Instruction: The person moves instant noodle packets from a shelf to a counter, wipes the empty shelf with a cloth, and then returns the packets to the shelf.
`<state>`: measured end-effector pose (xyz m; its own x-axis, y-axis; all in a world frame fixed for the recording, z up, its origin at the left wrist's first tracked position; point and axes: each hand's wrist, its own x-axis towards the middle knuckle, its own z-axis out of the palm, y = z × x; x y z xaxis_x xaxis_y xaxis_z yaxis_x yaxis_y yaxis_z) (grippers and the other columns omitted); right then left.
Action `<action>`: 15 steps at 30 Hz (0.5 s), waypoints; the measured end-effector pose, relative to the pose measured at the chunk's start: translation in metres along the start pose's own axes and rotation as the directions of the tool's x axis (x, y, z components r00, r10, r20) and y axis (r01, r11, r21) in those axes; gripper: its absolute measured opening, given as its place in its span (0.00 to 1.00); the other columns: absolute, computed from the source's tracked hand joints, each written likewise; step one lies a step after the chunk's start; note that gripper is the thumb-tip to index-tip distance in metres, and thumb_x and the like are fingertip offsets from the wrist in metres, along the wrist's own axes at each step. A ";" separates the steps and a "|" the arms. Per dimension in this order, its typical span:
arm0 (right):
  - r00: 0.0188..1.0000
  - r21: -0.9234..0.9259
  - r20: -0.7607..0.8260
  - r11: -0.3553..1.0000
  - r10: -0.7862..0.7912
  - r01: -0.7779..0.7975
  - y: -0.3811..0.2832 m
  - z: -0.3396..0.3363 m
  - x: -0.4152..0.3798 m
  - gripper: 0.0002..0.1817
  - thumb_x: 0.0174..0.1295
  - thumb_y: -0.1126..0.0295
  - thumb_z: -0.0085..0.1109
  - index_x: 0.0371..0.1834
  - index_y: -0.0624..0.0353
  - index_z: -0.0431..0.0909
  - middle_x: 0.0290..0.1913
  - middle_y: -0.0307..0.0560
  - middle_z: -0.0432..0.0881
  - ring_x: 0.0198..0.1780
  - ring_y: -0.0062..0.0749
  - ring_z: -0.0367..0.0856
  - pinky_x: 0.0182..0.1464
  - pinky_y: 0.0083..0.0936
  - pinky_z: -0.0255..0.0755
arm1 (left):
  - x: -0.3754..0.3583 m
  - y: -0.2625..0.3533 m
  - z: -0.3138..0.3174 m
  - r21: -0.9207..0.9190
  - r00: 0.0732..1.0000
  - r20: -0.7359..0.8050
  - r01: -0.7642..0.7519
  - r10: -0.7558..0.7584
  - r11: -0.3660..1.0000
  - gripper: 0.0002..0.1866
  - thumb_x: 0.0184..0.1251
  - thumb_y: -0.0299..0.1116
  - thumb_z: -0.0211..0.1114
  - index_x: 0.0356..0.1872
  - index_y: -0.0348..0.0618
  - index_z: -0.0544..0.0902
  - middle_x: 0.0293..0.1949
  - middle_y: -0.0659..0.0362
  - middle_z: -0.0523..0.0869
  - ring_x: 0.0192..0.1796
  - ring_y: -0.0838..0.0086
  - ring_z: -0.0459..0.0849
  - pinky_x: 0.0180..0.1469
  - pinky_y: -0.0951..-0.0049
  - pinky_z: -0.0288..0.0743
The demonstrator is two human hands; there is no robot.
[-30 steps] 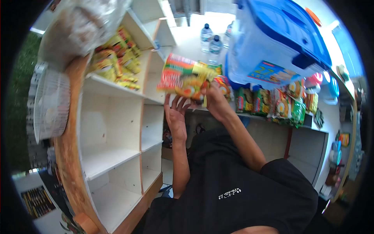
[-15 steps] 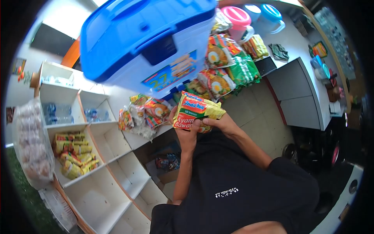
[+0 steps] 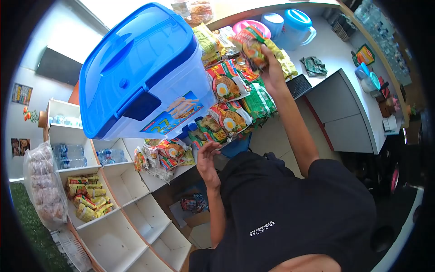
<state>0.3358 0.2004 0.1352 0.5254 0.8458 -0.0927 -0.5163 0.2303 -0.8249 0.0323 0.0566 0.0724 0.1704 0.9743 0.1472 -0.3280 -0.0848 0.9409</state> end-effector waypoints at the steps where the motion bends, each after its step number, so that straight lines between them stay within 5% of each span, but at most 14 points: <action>1: 1.000 0.004 -0.001 1.000 0.020 -0.020 0.003 0.003 0.018 0.24 0.66 0.52 0.61 0.58 0.57 0.75 0.51 0.43 0.82 0.48 0.30 0.81 0.51 0.31 0.77 | -0.006 -0.003 -0.003 0.022 0.999 -0.027 -0.017 0.018 1.000 0.38 0.73 0.65 0.42 0.60 0.36 0.73 0.53 0.51 0.81 0.57 0.63 0.80 0.56 0.65 0.70; 9: 0.986 -0.033 0.034 0.986 0.164 -0.163 0.020 0.060 0.117 0.24 0.63 0.53 0.66 0.56 0.56 0.75 0.47 0.44 0.82 0.47 0.31 0.82 0.49 0.33 0.80 | -0.038 -0.026 -0.017 -0.020 0.946 -0.309 0.093 -0.094 0.995 0.35 0.77 0.61 0.37 0.60 0.38 0.73 0.55 0.51 0.80 0.57 0.64 0.79 0.57 0.65 0.70; 10: 0.976 -0.251 0.080 0.951 0.205 -0.179 0.019 0.062 0.120 0.28 0.63 0.48 0.64 0.57 0.58 0.74 0.44 0.45 0.83 0.40 0.33 0.84 0.40 0.29 0.84 | -0.039 -0.026 -0.016 -0.027 0.940 -0.325 0.095 -0.099 0.995 0.34 0.77 0.60 0.37 0.60 0.38 0.73 0.55 0.51 0.80 0.57 0.64 0.79 0.57 0.65 0.70; 15: 0.973 -0.530 0.054 0.832 0.224 -0.162 0.001 0.047 0.106 0.36 0.64 0.39 0.57 0.60 0.62 0.73 0.39 0.46 0.83 0.26 0.29 0.83 0.29 0.21 0.81 | -0.036 -0.027 -0.010 -0.040 0.938 -0.337 0.073 -0.083 0.996 0.34 0.77 0.60 0.38 0.60 0.38 0.73 0.54 0.51 0.80 0.57 0.64 0.79 0.57 0.65 0.70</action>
<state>0.3590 0.3126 0.1505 0.3597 0.9004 -0.2448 -0.1566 -0.2004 -0.9671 0.0262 0.0259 0.0385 -0.1263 0.9911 -0.0426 -0.3515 -0.0046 0.9362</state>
